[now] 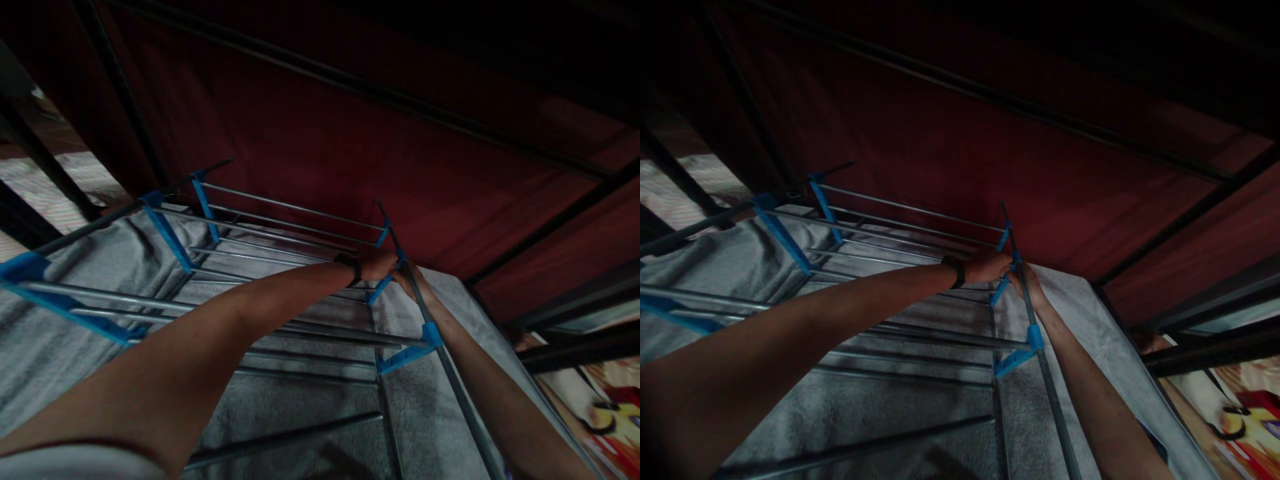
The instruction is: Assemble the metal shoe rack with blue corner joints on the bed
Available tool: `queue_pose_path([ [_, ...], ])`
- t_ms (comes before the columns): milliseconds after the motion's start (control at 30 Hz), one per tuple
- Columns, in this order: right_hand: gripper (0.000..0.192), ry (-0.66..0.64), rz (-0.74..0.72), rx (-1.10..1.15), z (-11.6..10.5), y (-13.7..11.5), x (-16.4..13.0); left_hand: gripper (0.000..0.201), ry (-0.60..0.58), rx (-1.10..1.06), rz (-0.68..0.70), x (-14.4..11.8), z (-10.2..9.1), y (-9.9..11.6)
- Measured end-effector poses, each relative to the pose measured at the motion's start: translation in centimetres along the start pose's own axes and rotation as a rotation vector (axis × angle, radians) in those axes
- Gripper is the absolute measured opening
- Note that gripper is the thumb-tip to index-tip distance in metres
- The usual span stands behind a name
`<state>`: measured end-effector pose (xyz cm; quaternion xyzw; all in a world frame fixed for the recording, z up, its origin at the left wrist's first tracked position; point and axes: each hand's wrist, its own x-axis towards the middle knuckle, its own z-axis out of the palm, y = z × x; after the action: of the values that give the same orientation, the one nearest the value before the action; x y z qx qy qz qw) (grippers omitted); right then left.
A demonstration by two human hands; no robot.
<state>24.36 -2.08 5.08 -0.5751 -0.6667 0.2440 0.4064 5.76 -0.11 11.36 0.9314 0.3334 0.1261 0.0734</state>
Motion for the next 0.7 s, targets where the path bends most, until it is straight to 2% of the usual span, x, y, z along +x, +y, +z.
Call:
queue_pose_path([
  [133, 0.037, 0.024, -0.001, -0.053, 0.0, -0.9, -0.2, 0.023, -0.030, 0.016, -0.003, 0.0, -0.6, 0.1],
  [467, 0.039, 0.085, 0.047, -0.051, 0.5, -3.5, -1.5, 0.022, -0.019, -0.041, -0.063, 0.1, 0.3, -0.3],
  [700, 0.034, 0.107, 0.071, -0.069, 0.8, -2.6, -1.0, 0.023, -0.010, -0.108, -0.067, 0.2, -0.5, -0.3],
])
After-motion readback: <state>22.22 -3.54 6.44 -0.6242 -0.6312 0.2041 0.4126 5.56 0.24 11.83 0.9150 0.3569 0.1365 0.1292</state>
